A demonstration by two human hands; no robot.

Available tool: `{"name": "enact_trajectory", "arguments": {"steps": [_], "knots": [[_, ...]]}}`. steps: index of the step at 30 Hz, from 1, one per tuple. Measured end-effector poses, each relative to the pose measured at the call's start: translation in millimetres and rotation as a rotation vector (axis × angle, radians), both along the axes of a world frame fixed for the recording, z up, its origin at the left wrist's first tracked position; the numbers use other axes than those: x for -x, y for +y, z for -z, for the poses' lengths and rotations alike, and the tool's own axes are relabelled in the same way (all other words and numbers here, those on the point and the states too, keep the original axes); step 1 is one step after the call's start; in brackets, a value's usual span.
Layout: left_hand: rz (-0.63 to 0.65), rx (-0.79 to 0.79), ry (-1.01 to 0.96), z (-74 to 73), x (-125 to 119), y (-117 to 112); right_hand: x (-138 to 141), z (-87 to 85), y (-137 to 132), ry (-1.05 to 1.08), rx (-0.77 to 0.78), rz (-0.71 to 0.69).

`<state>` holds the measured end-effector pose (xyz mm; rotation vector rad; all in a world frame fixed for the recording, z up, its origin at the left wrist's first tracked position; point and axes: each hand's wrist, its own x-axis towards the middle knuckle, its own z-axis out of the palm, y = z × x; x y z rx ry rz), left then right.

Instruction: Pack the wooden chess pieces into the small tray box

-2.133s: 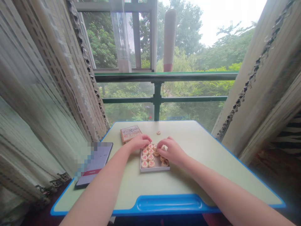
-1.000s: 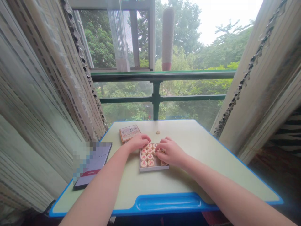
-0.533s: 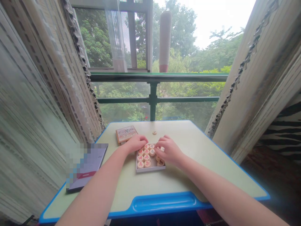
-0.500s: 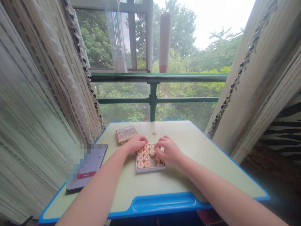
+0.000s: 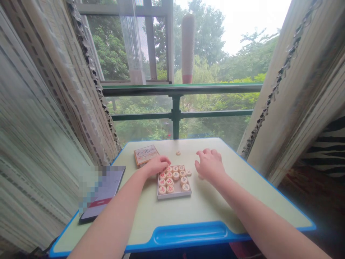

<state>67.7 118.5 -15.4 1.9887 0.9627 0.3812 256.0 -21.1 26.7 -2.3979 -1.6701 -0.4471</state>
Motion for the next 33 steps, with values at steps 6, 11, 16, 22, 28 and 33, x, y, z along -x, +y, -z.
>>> {"name": "enact_trajectory", "arguments": {"steps": [6, 11, 16, 22, 28, 33], "knots": [[-0.007, 0.015, -0.002, -2.4, -0.2, -1.0, -10.8, -1.4, -4.8, 0.032, 0.306, 0.114], [-0.013, 0.019, -0.011, -5.7, 0.4, -4.8, -8.3, 3.2, -5.3, 0.138, 0.331, 0.017], [-0.007, 0.019, -0.012, -4.3, 0.9, -3.6, -2.7, 6.3, -6.2, 0.267, 0.312, -0.084], [-0.001, 0.003, -0.015, -3.4, 1.6, -3.6, 7.8, 14.2, -4.1, 0.296, 0.258, -0.215], [-0.005, -0.004, -0.019, -5.7, 1.1, -5.6, 4.9, 19.6, 1.7, 0.335, 0.196, -0.262], [-0.01, 0.008, -0.012, -6.9, 0.5, -6.1, 3.3, 16.6, 3.3, 0.355, 0.089, -0.284]]}}
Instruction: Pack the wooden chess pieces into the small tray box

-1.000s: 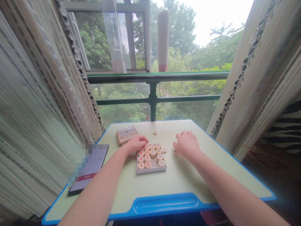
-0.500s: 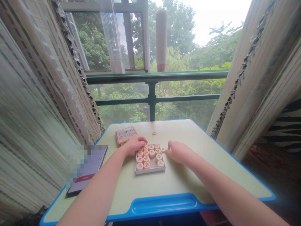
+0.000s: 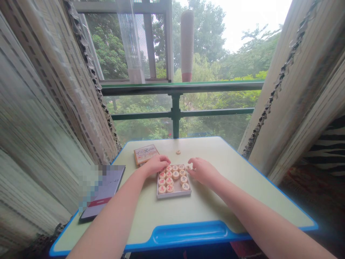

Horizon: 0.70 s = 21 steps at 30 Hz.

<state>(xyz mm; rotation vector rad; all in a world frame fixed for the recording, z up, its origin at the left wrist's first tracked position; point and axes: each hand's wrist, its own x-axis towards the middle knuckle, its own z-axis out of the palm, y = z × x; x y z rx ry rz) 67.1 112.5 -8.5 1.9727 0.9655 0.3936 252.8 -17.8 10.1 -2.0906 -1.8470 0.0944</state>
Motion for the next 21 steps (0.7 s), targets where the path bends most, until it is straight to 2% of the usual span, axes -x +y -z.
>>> {"name": "enact_trajectory", "arguments": {"steps": [2, 5, 9, 11, 14, 21], "knots": [[0.006, -0.003, -0.001, -0.3, 0.0, -0.2, 1.1, -3.4, -1.3, 0.061, -0.118, -0.044], [0.019, -0.02, -0.009, -0.3, 0.3, -0.3, 7.7, -5.7, -5.8, 0.136, -0.272, -0.234], [0.033, -0.031, -0.027, 0.6, 0.6, 0.3, 22.7, -2.2, -12.5, 0.095, -0.289, -0.522], [0.03, -0.035, -0.025, 0.9, 0.6, 0.4, 28.4, -0.3, -13.9, 0.05, -0.266, -0.611], [0.021, -0.042, -0.012, 0.9, 0.1, 0.5, 30.7, 0.6, -13.2, 0.016, -0.245, -0.664], [0.021, -0.069, 0.003, 0.6, -0.6, 1.1, 26.7, -5.3, -14.8, 0.006, -0.213, -0.687]]}}
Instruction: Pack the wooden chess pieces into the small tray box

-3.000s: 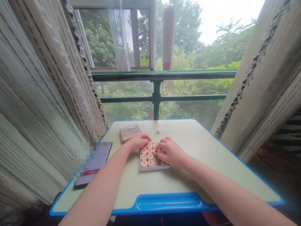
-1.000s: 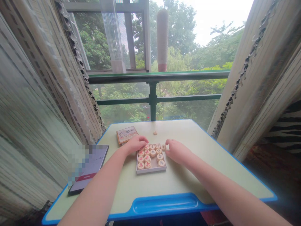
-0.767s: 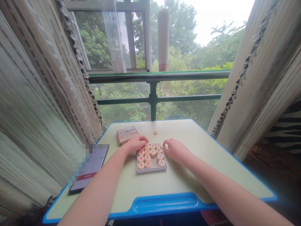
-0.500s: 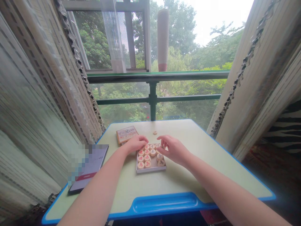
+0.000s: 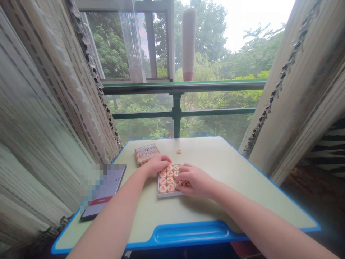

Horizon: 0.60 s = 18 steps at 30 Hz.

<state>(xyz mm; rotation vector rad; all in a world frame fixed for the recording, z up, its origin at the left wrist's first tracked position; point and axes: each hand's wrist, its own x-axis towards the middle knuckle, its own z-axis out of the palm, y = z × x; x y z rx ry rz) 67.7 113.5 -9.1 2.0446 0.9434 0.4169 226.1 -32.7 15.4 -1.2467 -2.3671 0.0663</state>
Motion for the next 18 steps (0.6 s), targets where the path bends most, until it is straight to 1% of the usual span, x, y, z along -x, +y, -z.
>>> {"name": "enact_trajectory", "arguments": {"steps": [4, 9, 18], "knots": [[0.01, 0.008, -0.014, 1.7, -0.1, 1.0, -0.6, -2.7, -1.8, -0.014, 0.008, 0.017], [0.009, 0.01, -0.008, 3.0, 0.2, 2.1, 0.9, 1.3, 0.8, -0.02, 0.01, 0.065], [0.009, 0.024, -0.017, 0.4, 0.7, -0.1, 8.0, 4.5, 3.9, -0.02, 0.047, 0.15]]}}
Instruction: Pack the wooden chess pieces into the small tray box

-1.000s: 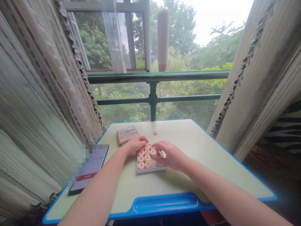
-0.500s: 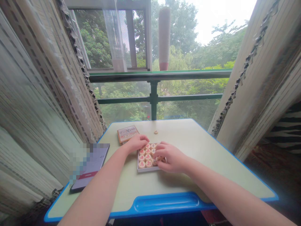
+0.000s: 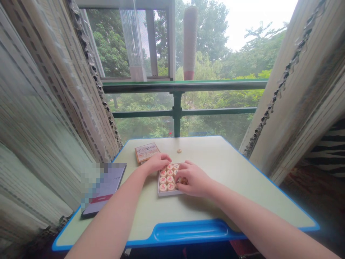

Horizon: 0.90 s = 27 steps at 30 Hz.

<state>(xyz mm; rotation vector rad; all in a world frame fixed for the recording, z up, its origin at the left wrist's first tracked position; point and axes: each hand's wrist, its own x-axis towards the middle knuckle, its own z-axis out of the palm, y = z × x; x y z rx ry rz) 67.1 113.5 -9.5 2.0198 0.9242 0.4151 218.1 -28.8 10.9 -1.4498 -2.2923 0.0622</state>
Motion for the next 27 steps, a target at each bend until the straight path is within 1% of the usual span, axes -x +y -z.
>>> {"name": "enact_trajectory", "arguments": {"steps": [7, 15, 20, 27], "knots": [[-0.004, -0.016, 0.017, 1.4, 0.1, 2.3, 0.3, 1.6, 2.6, 0.043, 0.038, 0.066], [0.002, -0.02, 0.024, 3.7, 1.0, 5.1, 0.3, -0.2, 5.5, 0.066, 0.101, 0.077], [-0.001, -0.011, 0.025, 5.8, 1.1, 7.2, 0.5, 1.0, 6.2, 0.056, 0.085, 0.076], [-0.016, 0.015, 0.025, 4.1, 1.0, 5.8, 1.4, 1.8, 5.7, 0.064, 0.075, 0.097]]}}
